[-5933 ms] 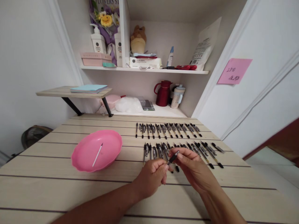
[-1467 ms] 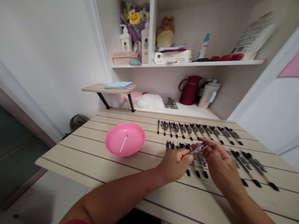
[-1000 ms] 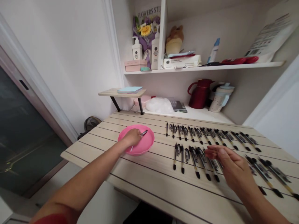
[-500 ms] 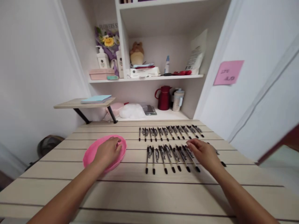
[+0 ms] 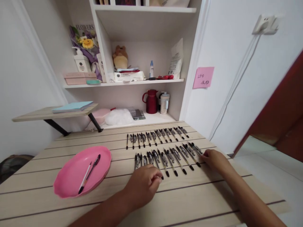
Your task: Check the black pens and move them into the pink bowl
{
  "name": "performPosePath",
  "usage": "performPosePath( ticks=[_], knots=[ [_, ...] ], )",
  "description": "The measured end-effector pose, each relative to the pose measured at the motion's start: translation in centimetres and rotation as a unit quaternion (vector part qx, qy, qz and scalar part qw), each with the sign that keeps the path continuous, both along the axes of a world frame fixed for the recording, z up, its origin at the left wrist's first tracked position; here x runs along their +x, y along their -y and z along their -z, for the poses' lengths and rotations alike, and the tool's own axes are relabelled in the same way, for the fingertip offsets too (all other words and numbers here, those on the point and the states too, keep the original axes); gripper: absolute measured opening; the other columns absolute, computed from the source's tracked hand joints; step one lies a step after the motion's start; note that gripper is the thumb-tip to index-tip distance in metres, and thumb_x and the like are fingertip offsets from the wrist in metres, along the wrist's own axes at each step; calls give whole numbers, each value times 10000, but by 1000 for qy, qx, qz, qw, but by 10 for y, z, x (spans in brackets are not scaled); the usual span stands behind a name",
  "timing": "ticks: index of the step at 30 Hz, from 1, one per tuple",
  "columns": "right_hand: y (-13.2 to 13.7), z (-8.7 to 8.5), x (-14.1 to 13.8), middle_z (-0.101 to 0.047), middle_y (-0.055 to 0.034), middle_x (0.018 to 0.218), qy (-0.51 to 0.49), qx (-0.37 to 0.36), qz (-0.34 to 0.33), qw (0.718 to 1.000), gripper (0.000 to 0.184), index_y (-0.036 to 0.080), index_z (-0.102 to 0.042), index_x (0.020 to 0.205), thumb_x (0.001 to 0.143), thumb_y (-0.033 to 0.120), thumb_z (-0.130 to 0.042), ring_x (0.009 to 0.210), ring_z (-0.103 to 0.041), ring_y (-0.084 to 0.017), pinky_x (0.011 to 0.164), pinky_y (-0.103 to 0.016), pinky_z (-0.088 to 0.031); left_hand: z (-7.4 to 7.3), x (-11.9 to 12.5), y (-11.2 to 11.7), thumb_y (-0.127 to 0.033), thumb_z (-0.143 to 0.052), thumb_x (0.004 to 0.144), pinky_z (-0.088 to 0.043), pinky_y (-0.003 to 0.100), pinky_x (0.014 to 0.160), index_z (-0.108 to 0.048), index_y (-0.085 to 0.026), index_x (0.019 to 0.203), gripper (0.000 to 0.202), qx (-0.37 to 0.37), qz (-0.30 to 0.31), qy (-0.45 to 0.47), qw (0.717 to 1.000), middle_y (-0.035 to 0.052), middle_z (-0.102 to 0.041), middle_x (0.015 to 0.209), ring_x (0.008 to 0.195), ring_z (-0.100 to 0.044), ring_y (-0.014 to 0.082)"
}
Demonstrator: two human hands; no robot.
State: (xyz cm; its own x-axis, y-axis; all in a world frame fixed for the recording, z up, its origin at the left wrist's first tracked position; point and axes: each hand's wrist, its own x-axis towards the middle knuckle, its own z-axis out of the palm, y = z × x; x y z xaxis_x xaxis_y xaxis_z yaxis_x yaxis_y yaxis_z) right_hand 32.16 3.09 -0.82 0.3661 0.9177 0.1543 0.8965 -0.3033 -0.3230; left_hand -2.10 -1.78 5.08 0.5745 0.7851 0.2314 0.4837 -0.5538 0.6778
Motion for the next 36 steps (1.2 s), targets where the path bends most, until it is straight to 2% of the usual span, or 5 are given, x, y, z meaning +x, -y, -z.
performPosePath(
  ticks=[4, 12, 16, 20, 36],
  knots=[
    [14, -20, -36, -568, -22, 525, -141, 91, -38, 985, 230, 209, -562, 561, 701, 389, -535, 524, -517, -179, 497, -275, -344, 4, 11, -5, -301, -476, 789, -381, 265, 654, -633, -164, 899, 236, -142, -9, 93, 986, 45, -588, 768, 732, -520, 157],
    [58, -34, -162, -479, 48, 511, -502, 58, -295, 811, 228, 183, -535, 607, 723, 370, -595, 460, -402, -83, 441, -203, -320, 14, 42, -15, -466, -519, 764, -427, 276, 694, -525, -140, 929, 366, -387, -47, 389, 835, 76, -596, 889, 793, -566, 152],
    [39, -32, -125, -531, 25, 532, -399, 71, -253, 879, 242, 195, -568, 661, 755, 413, -523, 508, -493, -130, 490, -239, -368, 15, 38, -11, -532, -502, 753, -439, 295, 642, -445, -171, 781, 367, -435, -99, 432, 784, 6, -563, 673, 643, -574, 140],
    [5, -24, -46, -641, -59, 732, -101, 115, 7, 988, 215, 194, -585, 823, 717, 374, -532, 672, -579, -212, 565, -290, -381, 16, 28, -5, -533, -430, 792, -367, 223, 434, -401, -208, 802, 327, -512, -88, 424, 742, -82, -400, 516, 385, -421, 80],
    [-1, 5, -3, -656, -132, 815, -44, 52, 52, 996, 313, 137, -597, 985, 700, 205, -485, 786, -593, -263, 633, -325, -390, 35, 23, 4, -475, -420, 822, -69, 173, 330, -474, -167, 833, 313, -499, 0, 312, 809, -88, -379, 483, 316, -147, 12]
  ],
)
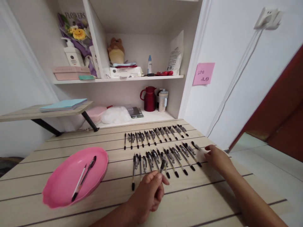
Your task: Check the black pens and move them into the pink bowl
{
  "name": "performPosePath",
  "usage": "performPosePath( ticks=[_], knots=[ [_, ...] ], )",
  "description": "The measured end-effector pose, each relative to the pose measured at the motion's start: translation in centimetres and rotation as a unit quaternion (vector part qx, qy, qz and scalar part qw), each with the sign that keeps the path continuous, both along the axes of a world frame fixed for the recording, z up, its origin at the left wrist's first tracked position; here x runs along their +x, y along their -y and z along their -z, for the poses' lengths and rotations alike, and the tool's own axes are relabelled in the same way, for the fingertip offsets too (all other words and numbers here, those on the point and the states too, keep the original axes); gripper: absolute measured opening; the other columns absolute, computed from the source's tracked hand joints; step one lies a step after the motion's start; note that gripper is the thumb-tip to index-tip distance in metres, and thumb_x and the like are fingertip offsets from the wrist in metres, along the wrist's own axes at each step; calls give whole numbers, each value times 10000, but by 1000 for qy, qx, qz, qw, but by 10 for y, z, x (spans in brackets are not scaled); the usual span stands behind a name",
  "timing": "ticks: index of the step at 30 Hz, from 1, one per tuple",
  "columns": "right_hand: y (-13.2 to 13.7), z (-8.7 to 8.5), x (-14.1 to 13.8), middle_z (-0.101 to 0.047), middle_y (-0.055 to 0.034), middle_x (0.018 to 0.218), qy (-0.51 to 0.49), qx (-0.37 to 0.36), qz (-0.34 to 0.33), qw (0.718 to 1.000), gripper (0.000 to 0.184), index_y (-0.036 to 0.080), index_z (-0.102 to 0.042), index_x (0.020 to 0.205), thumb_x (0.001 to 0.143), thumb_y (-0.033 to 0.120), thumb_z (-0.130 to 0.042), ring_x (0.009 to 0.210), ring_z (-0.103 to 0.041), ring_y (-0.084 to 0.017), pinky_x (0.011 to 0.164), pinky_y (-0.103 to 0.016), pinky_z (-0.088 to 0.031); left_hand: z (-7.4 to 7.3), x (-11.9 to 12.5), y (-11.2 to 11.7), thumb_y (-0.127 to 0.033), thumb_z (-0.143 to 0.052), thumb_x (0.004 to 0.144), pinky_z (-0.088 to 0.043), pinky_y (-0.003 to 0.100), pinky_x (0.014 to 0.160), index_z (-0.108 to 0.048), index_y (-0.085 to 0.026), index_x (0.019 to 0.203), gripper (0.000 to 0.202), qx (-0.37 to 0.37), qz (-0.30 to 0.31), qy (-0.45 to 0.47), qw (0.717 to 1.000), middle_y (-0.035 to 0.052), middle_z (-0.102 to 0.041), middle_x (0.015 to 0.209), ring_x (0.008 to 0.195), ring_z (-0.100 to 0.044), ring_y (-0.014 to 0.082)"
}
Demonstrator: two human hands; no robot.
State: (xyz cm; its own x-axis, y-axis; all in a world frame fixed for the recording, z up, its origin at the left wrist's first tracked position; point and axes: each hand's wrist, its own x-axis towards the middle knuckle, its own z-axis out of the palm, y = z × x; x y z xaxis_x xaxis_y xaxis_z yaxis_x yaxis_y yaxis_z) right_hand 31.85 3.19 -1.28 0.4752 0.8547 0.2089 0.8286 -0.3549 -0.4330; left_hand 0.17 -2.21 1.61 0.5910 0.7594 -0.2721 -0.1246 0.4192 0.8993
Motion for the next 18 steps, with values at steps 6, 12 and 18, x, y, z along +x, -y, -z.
performPosePath(
  ticks=[6, 12, 18],
  knots=[
    [39, -42, -77, -607, -26, 686, -464, 119, -162, 863, 234, 189, -629, 853, 680, 347, -634, 630, -527, -152, 562, -266, -387, -2, 0, 4, -456, -420, 822, -94, 177, 326, -494, -148, 849, 317, 42, 22, -22, 999, -82, -388, 473, 323, -183, 19],
    [53, -65, -138, -589, -4, 666, -579, 154, -208, 773, 232, 175, -634, 794, 636, 324, -714, 594, -480, -105, 546, -235, -368, 0, -1, 4, -441, -391, 839, -111, 181, 315, -503, -143, 852, 318, 64, 42, -36, 996, -81, -403, 455, 303, -193, 21],
    [49, -63, -141, -580, 3, 664, -595, 159, -217, 758, 232, 169, -629, 787, 624, 298, -731, 572, -478, -92, 536, -223, -376, -1, -2, 4, -429, -385, 845, -133, 180, 310, -506, -143, 847, 311, 79, 52, -38, 995, -84, -409, 450, 291, -211, 22]
  ],
)
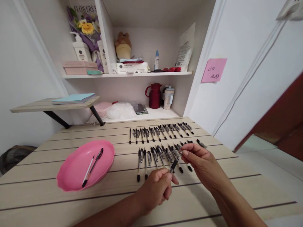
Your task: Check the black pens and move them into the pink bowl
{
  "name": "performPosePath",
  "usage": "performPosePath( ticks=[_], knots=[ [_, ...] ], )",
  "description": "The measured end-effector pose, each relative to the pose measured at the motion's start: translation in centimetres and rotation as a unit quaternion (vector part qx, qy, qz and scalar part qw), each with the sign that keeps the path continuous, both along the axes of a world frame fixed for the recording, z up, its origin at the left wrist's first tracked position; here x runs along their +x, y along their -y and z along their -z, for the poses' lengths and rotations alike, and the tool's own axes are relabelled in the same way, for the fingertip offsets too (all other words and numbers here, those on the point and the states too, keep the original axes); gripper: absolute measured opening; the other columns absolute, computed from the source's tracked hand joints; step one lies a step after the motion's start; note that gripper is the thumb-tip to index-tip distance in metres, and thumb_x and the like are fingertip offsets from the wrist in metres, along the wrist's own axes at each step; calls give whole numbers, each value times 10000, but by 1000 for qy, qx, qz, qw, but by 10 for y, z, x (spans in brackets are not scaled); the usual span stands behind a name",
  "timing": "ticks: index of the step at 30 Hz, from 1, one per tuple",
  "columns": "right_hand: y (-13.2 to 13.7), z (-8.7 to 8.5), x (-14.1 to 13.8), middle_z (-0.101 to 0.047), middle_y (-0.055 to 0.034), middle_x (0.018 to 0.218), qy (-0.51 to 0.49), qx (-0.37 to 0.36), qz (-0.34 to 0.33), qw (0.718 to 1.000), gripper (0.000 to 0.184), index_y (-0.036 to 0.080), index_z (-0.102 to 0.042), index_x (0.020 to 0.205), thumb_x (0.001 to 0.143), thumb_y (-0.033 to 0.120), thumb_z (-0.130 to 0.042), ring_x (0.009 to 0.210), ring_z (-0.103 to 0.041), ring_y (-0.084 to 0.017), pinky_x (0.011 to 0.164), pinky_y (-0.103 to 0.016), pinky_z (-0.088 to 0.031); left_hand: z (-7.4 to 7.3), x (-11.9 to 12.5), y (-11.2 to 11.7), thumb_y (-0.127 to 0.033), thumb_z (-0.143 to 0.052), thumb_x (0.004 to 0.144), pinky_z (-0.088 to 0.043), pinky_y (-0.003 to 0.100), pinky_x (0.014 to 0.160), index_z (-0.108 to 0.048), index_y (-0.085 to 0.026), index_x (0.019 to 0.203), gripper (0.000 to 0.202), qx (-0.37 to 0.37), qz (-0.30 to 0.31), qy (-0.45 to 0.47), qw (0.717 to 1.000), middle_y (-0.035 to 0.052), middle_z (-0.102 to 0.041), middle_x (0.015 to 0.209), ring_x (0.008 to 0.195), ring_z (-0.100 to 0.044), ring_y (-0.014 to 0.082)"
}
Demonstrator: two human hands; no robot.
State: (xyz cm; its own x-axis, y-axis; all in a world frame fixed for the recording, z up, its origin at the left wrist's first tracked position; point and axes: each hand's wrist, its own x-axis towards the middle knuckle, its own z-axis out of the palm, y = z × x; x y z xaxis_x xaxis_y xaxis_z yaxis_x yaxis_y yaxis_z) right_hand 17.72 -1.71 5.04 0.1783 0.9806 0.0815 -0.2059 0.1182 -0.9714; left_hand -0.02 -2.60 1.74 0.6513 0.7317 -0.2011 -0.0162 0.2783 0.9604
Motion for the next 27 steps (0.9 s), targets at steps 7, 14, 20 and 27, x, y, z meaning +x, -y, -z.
performPosePath(
  ticks=[7, 14, 20, 27],
  knots=[
    [5, 1, -5, -601, -3, 694, 7, -13, -40, 999, 264, 184, -642, 831, 611, 290, -744, 595, -502, -96, 541, -221, -395, -2, 0, 0, -422, -381, 845, -139, 185, 320, -536, -129, 888, 334, 4, 8, -14, 1000, -83, -406, 448, 301, -219, 28],
    [10, 4, -6, -621, -20, 691, 10, -60, -60, 996, 320, 177, -693, 868, 592, 327, -751, 590, -482, -102, 566, -245, -390, -1, -2, -1, -424, -369, 850, -175, 180, 350, -546, -122, 908, 356, 22, 16, -33, 999, -81, -413, 454, 307, -250, 25],
    [12, 8, -9, -596, -19, 618, -10, -78, -84, 993, 270, 161, -704, 797, 606, 349, -738, 572, -462, -112, 549, -254, -364, -1, -1, 0, -421, -360, 851, -187, 184, 368, -548, -121, 891, 356, 44, 13, -34, 998, -80, -412, 450, 315, -255, 30],
    [17, 15, -16, -567, -2, 574, -31, -54, -61, 996, 255, 163, -700, 817, 628, 331, -726, 555, -424, -104, 545, -245, -338, -3, 0, 3, -388, -354, 856, -238, 190, 424, -528, -137, 799, 311, 99, -17, -57, 993, -75, -400, 434, 366, -295, 47]
  ],
)
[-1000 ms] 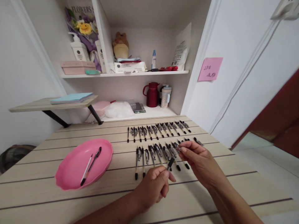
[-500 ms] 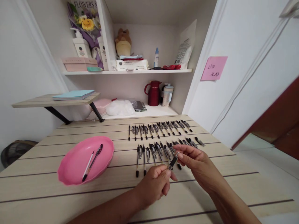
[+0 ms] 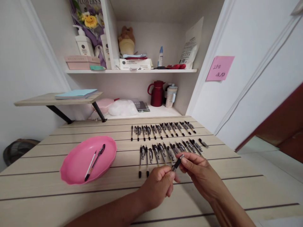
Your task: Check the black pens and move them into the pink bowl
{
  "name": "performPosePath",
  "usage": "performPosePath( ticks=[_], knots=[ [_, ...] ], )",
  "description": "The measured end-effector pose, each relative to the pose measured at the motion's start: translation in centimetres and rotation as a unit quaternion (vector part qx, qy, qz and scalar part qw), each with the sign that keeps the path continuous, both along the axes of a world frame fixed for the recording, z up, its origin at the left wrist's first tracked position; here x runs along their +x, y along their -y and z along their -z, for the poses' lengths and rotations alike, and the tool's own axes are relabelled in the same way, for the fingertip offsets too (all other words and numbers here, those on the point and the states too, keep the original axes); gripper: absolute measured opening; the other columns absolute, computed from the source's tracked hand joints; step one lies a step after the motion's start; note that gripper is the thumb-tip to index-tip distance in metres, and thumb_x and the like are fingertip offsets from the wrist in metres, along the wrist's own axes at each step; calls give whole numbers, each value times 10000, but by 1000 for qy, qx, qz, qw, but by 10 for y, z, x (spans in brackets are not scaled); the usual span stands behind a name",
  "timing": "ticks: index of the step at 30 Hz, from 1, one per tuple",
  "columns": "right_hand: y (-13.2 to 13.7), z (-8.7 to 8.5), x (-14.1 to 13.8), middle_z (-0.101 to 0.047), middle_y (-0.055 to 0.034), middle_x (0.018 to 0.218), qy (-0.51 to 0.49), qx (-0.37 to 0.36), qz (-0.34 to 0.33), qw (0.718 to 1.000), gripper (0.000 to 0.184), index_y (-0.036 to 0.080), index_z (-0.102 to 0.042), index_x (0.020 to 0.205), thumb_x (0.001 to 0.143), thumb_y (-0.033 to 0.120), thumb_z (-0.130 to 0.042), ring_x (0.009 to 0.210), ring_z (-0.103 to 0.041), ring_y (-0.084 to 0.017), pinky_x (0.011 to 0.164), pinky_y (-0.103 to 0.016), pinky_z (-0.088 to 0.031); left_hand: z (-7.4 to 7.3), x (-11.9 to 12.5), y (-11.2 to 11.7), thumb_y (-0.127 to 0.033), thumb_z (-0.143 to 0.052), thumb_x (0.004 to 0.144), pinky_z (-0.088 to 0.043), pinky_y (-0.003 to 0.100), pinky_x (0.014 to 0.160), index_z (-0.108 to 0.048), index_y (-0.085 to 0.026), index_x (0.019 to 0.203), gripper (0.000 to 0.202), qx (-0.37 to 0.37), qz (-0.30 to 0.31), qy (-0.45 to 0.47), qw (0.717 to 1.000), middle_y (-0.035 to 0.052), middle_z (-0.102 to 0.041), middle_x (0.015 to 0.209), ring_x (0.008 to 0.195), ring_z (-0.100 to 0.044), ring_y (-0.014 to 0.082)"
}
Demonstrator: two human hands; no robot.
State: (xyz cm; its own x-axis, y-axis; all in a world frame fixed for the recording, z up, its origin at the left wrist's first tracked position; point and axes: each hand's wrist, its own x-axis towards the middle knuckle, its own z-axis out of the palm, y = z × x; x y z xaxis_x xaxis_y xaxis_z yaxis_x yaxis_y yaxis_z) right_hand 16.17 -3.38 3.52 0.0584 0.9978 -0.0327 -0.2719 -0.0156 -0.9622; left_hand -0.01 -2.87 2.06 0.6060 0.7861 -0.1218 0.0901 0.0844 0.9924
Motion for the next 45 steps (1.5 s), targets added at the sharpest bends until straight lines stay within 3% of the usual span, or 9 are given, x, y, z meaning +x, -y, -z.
performPosePath(
  ticks=[5, 8, 15, 21, 25, 30, 45],
  knots=[
    [2, 4, -2, -567, -2, 569, -9, -2, 8, 1000, 266, 160, -700, 843, 635, 324, -721, 553, -428, -109, 543, -246, -334, -5, 0, 2, -346, -368, 847, -286, 203, 475, -531, -141, 755, 278, 77, -45, -45, 995, -55, -411, 460, 446, -373, 74],
    [3, 2, -3, -582, -7, 580, -14, -3, 15, 1000, 266, 169, -704, 850, 635, 324, -722, 567, -447, -118, 564, -253, -352, -8, -2, 1, -350, -375, 847, -285, 202, 477, -538, -143, 762, 277, 87, -34, -39, 995, -55, -408, 465, 447, -365, 74],
    [8, -8, -4, -606, -11, 633, -68, 10, -11, 998, 363, 205, -674, 988, 649, 330, -712, 605, -490, -120, 600, -252, -386, -9, -4, -2, -348, -360, 864, -241, 186, 433, -509, -149, 773, 266, 7, 23, 19, 1000, -74, -394, 435, 368, -289, 45],
    [5, -1, -6, -612, -19, 648, -47, 33, 40, 998, 219, 194, -712, 825, 648, 322, -714, 581, -470, -113, 566, -242, -383, -7, -4, -1, -367, -362, 865, -220, 180, 409, -507, -142, 790, 278, -17, 37, 30, 999, -77, -393, 433, 347, -276, 36],
    [3, 4, -6, -627, -22, 732, -21, 51, 69, 996, 214, 211, -707, 828, 646, 323, -713, 591, -475, -118, 566, -251, -386, -6, -3, 0, -377, -363, 865, -218, 180, 403, -505, -141, 789, 285, -18, 33, 36, 999, -76, -396, 429, 343, -276, 36],
    [5, 5, -7, -610, -12, 659, -3, 55, 68, 996, 198, 214, -697, 832, 675, 334, -689, 586, -467, -122, 562, -245, -375, -4, -3, 0, -371, -366, 864, -219, 182, 406, -508, -142, 782, 282, -16, 29, 42, 999, -75, -393, 425, 346, -271, 39],
    [7, 6, -10, -581, -2, 579, 7, 39, 75, 996, 233, 193, -696, 852, 690, 359, -677, 584, -463, -115, 581, -244, -372, -10, -2, 6, -357, -377, 857, -299, 202, 486, -540, -143, 763, 285, 122, -43, -27, 991, -53, -417, 469, 455, -382, 74]
  ],
)
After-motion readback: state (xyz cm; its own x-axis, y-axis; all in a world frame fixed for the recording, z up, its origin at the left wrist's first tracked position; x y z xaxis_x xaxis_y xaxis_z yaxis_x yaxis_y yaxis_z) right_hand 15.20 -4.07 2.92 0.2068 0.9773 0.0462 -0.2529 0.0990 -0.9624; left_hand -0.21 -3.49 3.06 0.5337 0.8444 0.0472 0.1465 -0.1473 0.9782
